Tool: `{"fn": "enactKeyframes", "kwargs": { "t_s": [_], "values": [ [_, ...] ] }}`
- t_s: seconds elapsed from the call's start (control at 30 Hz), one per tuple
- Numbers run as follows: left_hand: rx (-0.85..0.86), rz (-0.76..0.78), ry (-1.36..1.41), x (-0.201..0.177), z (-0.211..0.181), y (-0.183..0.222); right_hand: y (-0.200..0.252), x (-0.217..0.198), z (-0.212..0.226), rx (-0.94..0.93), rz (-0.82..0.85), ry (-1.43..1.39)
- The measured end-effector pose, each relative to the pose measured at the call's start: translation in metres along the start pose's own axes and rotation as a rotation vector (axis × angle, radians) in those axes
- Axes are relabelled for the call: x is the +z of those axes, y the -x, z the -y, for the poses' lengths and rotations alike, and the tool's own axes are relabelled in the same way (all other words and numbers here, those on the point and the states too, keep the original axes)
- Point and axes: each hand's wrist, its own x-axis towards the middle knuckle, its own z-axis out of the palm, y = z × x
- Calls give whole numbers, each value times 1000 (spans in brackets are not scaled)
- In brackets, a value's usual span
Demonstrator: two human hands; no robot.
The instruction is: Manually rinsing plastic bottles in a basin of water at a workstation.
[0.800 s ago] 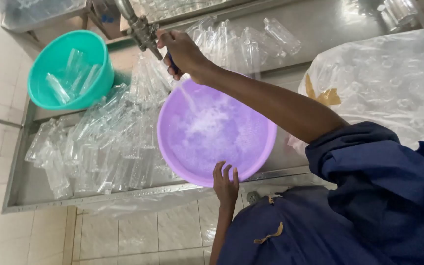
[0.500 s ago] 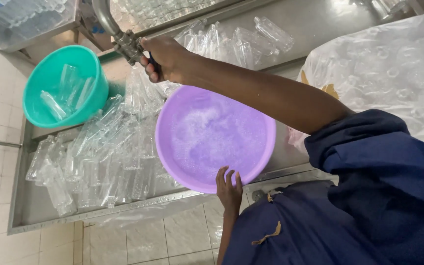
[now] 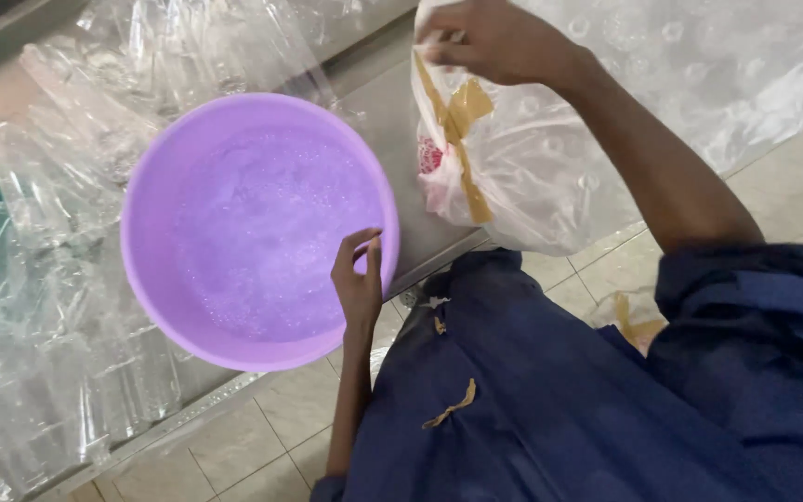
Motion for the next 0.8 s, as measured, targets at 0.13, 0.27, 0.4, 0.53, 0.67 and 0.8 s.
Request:
{"fn": "enactKeyframes", "kwargs": {
  "t_s": [0.13, 0.27, 0.4, 0.53, 0.67, 0.8],
  "values": [
    [74, 222, 58, 79, -15, -69, 64, 29, -143, 55, -58, 218],
    [374, 303, -289, 176, -13, -135, 96, 63, -185, 27, -100, 161],
    [449, 365, -828, 231, -2, -164, 86, 89, -219, -123, -254, 377],
    [503, 343, -891, 233, -14, -165, 83, 81, -218, -126, -201, 273],
    [558, 304, -896, 234, -14, -155, 78, 80, -224, -171, -229, 233],
    [511, 258, -901, 242, -9, -141, 85, 71, -224, -268, -291, 287]
  ]
}}
